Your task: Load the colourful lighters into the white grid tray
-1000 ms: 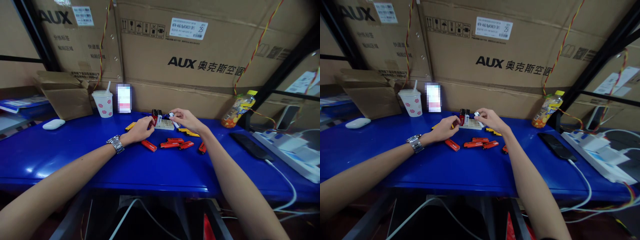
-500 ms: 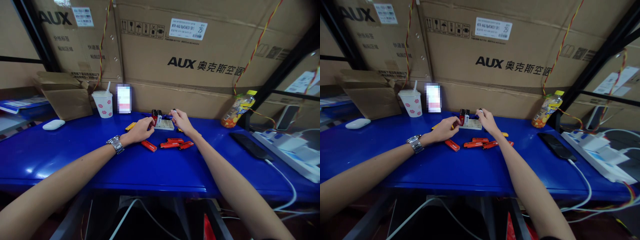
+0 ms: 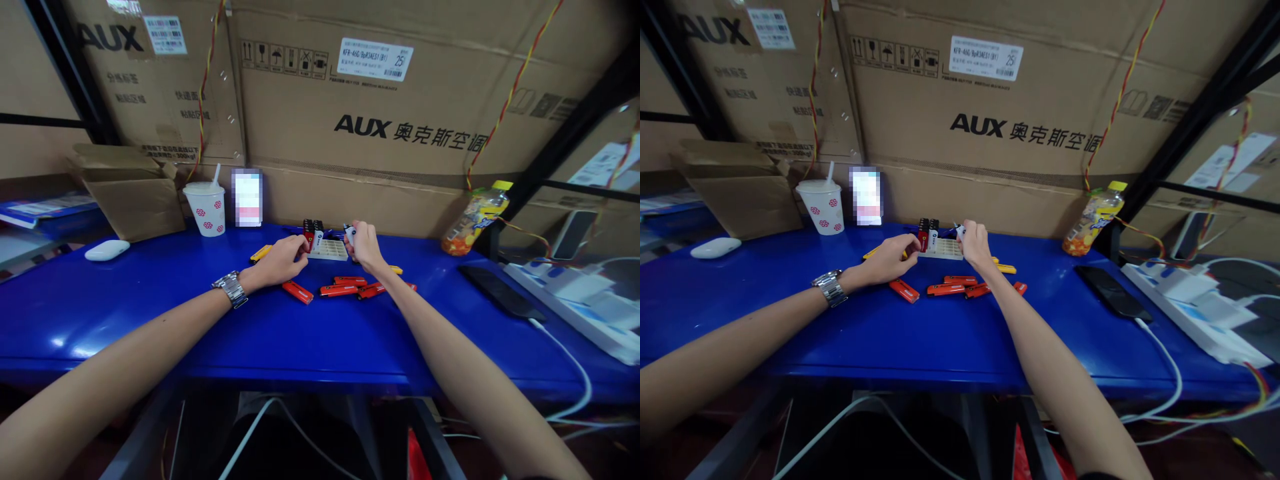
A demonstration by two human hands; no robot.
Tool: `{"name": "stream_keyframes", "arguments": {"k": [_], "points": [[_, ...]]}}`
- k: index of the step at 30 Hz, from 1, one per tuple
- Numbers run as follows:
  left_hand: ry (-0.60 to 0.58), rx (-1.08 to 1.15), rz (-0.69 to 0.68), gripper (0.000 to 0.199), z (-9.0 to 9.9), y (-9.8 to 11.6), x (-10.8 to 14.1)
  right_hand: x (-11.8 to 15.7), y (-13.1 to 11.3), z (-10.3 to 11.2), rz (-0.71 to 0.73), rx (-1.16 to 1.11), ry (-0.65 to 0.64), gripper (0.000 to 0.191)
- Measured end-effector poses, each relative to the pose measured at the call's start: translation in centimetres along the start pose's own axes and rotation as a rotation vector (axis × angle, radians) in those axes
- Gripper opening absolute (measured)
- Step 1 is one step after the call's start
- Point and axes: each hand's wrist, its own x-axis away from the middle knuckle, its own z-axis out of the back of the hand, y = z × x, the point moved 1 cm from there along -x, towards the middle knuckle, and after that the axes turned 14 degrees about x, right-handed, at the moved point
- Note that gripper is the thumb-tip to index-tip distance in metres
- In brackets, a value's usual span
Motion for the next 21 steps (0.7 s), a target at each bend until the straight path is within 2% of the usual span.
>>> {"name": "stream_keyframes", "arguments": {"k": [3,5,8,10,12,15,21], "points": [[0.011,-0.010,0.013,0.008,0.0,0.0,-0.1,0.4,-0.6,0.0,-0.037,-0.076,0.005,0.057],[0.038,-0.032,0.018,0.008,0.1,0.0,-0.1,0.5,-0.7,-0.1,0.023,-0.088,-0.046,0.049],[0.091,-0.084,0.029,0.009,0.6,-0.4,-0.3,0.4,-0.5,-0.4,0.212,-0.002,-0.060,0.039],[0.118,-0.123,0.061,0.010,1.1,-0.8,-0.4,0.2,-0.3,-0.5,0.366,0.099,-0.019,0.038],[0.137,-0.163,0.109,0.011,1.7,-1.4,-0.5,0.1,-0.2,-0.7,0.452,0.147,0.007,0.038],[0.127,-0.232,0.182,0.011,2.7,-2.3,-0.5,0.0,0.0,-1.2,0.451,0.102,-0.036,0.042],[-0.012,-0.395,0.355,0.021,3.9,-2.9,-0.3,0.0,0.1,-1.5,0.471,0.157,-0.118,0.034]]}}
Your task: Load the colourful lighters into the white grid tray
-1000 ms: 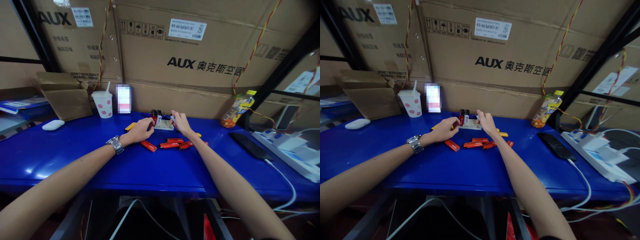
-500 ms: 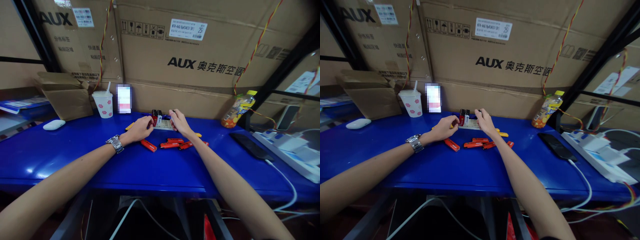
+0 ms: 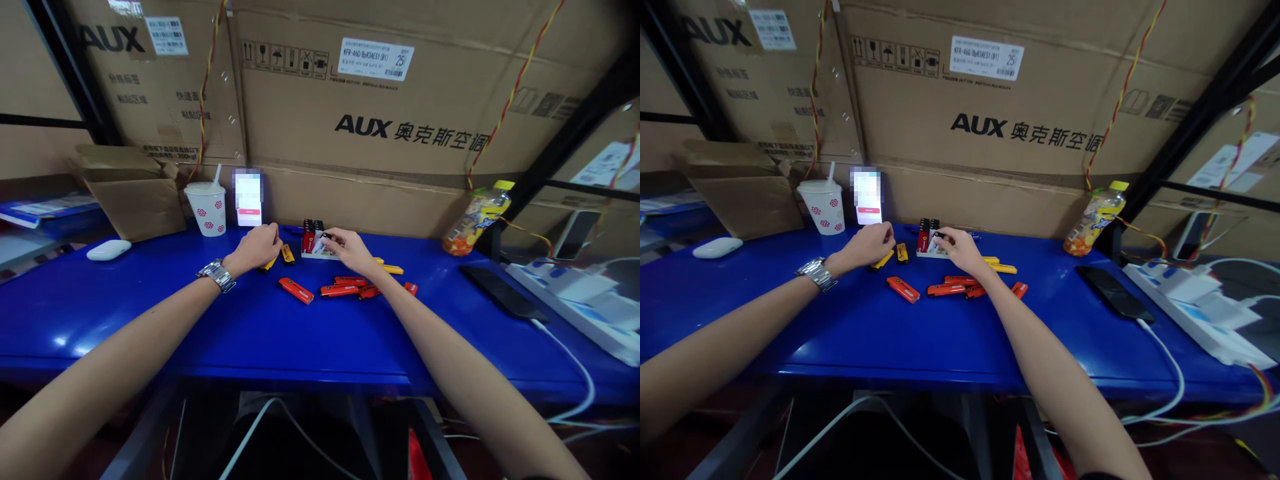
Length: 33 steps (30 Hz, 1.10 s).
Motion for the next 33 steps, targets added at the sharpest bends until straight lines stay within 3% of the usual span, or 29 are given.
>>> {"name": "stream_keyframes", "arguments": {"k": [4,8,13,17,20,22,27,30,33], "points": [[-0.105,-0.080,0.125,0.031,0.3,-0.1,0.2,0.0,-0.3,0.0,-0.019,0.048,-0.026,0.029],[-0.159,-0.094,0.205,0.043,0.6,-0.1,0.3,0.1,-1.1,0.2,-0.024,0.024,-0.010,0.035],[-0.126,-0.091,0.145,0.046,0.6,-0.4,0.3,0.2,-1.1,3.6,-0.057,0.290,0.024,0.032],[-0.104,-0.058,0.039,0.032,0.1,-0.6,0.3,0.9,0.6,7.1,-0.215,0.678,-0.316,0.019],[-0.094,-0.017,0.004,0.031,-0.2,-0.5,0.4,1.4,1.9,8.4,-0.369,0.772,-0.602,0.023],[-0.112,-0.003,0.002,0.033,-0.2,-0.3,0.5,1.5,2.3,8.4,-0.380,0.759,-0.673,0.030],[-0.070,0.104,0.004,0.033,0.2,0.3,0.4,1.3,2.2,6.6,-0.314,0.806,-0.590,0.043],[-0.002,0.205,-0.066,0.030,0.4,0.6,0.0,1.2,2.5,5.6,-0.312,0.889,-0.496,0.046],[0.068,0.275,-0.157,0.023,0.6,0.9,-0.2,1.2,3.4,5.0,-0.316,0.876,-0.485,0.045]]}}
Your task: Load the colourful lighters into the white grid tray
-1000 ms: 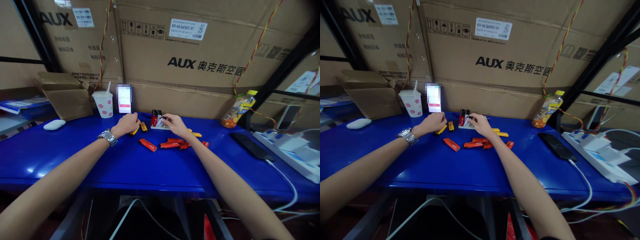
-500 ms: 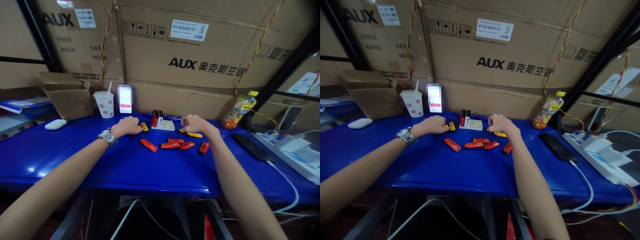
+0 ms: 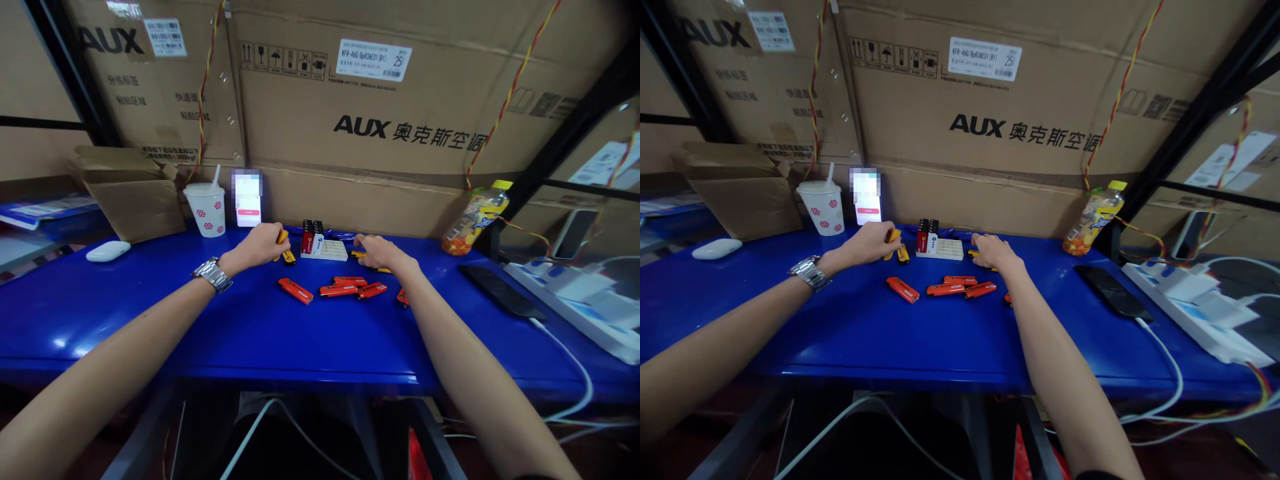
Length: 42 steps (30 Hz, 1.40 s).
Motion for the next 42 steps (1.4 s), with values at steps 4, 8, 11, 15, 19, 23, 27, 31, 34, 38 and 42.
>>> {"name": "stream_keyframes", "arguments": {"k": [4,8,11,15,19,23,27,31,34,38,42], "points": [[0.129,0.090,-0.065,0.013,0.3,0.8,0.0,-0.5,0.5,-0.8,-0.003,-0.023,0.007,0.032],[0.290,0.234,0.028,0.016,0.5,1.2,0.2,-0.7,0.5,-0.8,-0.055,-0.048,0.086,0.022],[0.318,0.462,0.077,0.021,0.3,1.0,0.1,-0.6,0.1,-0.3,-0.052,-0.150,0.239,0.016],[0.308,0.682,0.103,0.030,-0.4,0.6,0.0,-0.1,-1.0,0.7,0.013,-0.385,0.412,0.011],[0.309,0.864,0.203,0.028,-0.9,0.7,-0.2,0.2,-2.3,1.5,0.068,-0.505,0.491,0.012],[0.236,0.885,0.227,0.027,-1.2,1.4,-0.2,0.3,-3.5,1.6,0.116,-0.544,0.480,0.036],[0.150,0.890,0.187,0.012,-1.5,1.9,-0.1,0.5,-4.1,1.5,0.168,-0.638,0.457,0.050],[0.092,0.905,0.231,0.008,-1.7,2.2,0.2,0.5,-4.3,1.3,0.138,-0.749,0.432,0.061],[0.108,0.880,0.266,0.010,-1.6,2.6,0.3,0.4,-4.3,1.1,0.071,-0.857,0.414,0.065],[0.120,0.834,0.284,0.030,-1.3,2.9,0.5,0.4,-4.4,1.0,0.010,-0.989,0.380,0.064],[0.136,0.752,0.269,0.039,-1.3,2.8,0.7,0.6,-4.5,1.1,-0.007,-1.057,0.345,0.061]]}}
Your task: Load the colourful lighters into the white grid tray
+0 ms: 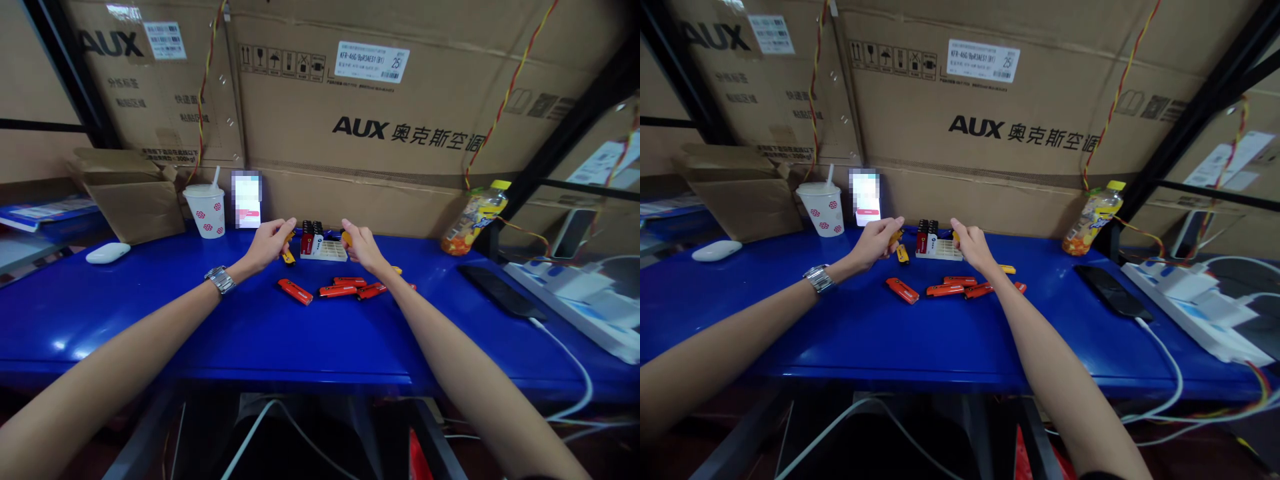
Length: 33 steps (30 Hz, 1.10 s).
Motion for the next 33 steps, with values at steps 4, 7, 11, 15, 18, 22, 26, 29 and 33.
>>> {"name": "stream_keyframes", "arguments": {"k": [4,7,11,15,18,22,26,29,33], "points": [[0.022,-0.016,-0.023,0.040,-0.09,-0.06,0.13,0.19,-0.42,0.12,0.027,0.041,0.032,0.057],[0.039,-0.020,-0.022,0.039,-0.22,0.02,0.22,0.15,-0.64,0.14,0.030,0.141,0.113,0.058],[0.059,0.025,0.006,0.032,-0.42,0.19,0.29,-0.07,-0.73,-0.05,-0.006,0.213,0.196,0.047],[0.086,0.106,0.001,0.011,-0.51,0.28,0.22,-0.23,-0.80,-0.21,-0.012,0.218,0.218,0.037],[0.098,0.118,0.012,0.009,-0.47,0.20,0.11,-0.26,-0.89,-0.23,0.000,0.242,0.216,0.035],[0.103,0.106,0.046,0.009,-0.46,0.17,0.05,-0.25,-0.98,-0.16,0.008,0.272,0.241,0.035],[0.113,0.112,0.055,0.009,-0.51,0.27,0.09,-0.28,-0.96,-0.09,-0.002,0.292,0.241,0.035],[0.126,0.130,0.064,0.011,-0.45,0.27,0.07,-0.32,-0.90,-0.07,0.000,0.309,0.237,0.035],[0.144,0.192,0.079,0.007,-0.27,0.24,0.09,-0.31,-0.68,-0.04,0.030,0.325,0.235,0.035]]}}
